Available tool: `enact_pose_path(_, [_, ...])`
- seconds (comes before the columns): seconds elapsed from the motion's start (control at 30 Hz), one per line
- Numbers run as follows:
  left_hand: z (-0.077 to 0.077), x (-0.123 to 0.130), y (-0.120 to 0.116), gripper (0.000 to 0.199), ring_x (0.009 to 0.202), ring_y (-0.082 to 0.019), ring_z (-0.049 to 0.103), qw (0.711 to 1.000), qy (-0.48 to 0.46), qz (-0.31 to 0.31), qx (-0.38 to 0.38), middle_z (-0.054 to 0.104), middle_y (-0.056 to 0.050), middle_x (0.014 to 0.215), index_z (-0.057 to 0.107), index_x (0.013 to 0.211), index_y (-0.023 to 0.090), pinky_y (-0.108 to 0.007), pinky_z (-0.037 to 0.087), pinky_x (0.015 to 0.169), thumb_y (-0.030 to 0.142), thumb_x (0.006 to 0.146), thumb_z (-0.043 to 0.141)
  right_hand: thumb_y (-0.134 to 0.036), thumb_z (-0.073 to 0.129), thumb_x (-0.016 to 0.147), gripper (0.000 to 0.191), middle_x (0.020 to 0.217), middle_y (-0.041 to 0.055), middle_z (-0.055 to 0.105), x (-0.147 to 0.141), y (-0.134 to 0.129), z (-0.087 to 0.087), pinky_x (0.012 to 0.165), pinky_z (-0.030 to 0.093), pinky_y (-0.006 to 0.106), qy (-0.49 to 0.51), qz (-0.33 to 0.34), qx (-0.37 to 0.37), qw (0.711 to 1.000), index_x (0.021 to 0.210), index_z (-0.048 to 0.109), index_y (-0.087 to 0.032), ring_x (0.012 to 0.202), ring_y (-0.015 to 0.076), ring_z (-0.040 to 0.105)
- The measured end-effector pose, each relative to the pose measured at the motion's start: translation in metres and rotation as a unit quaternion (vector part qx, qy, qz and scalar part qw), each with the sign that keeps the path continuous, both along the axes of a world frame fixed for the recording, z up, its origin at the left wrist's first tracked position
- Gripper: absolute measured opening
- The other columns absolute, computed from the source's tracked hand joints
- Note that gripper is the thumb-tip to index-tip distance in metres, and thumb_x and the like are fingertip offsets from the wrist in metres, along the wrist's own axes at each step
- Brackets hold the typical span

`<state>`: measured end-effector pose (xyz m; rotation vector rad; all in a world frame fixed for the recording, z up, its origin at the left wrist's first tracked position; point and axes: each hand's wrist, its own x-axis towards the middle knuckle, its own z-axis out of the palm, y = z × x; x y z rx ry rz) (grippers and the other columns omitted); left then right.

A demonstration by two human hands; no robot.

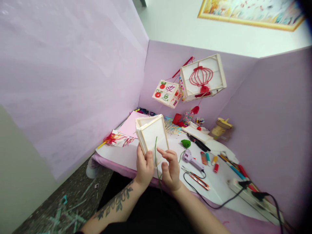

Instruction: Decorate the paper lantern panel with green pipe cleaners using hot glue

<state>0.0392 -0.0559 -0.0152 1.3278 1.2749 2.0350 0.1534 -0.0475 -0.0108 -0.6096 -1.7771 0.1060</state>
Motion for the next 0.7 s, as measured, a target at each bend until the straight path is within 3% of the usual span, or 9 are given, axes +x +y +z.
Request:
enact_pose_path(0.17, [0.001,0.0,0.0,0.047,0.121,-0.024,0.056,1.0,0.002,-0.002,0.004,0.054,-0.019,0.131,0.034,0.137,0.015,-0.038,0.048,0.099,0.035,0.096,0.042,-0.023,0.041,0.094,0.02,0.125,0.0113,0.063,-0.003,0.007,0.001,0.091,0.043,0.048,-0.014,0.011,-0.023,1.0,0.114,0.047,-0.021,0.111,0.0248,0.048])
enact_pose_path(0.37, [0.004,-0.002,0.001,0.049,0.122,-0.024,0.055,1.0,-0.006,-0.004,0.01,0.052,-0.019,0.134,0.032,0.14,0.015,-0.038,0.048,0.1,0.036,0.097,0.043,-0.026,0.04,0.096,0.019,0.125,0.0117,0.064,0.007,0.0,-0.006,0.092,0.039,0.053,0.031,0.017,0.013,0.999,0.114,0.043,-0.023,0.11,0.0264,0.049])
enact_pose_path(0.7, [0.011,-0.002,0.001,0.048,0.118,-0.025,0.058,1.0,-0.021,0.0,0.002,0.055,-0.019,0.13,0.035,0.137,0.014,-0.038,0.048,0.098,0.038,0.096,0.043,-0.026,0.041,0.094,0.027,0.119,0.0097,0.065,0.008,-0.004,-0.012,0.091,0.044,0.049,-0.047,0.026,-0.04,0.998,0.119,0.051,-0.022,0.107,0.0256,0.051])
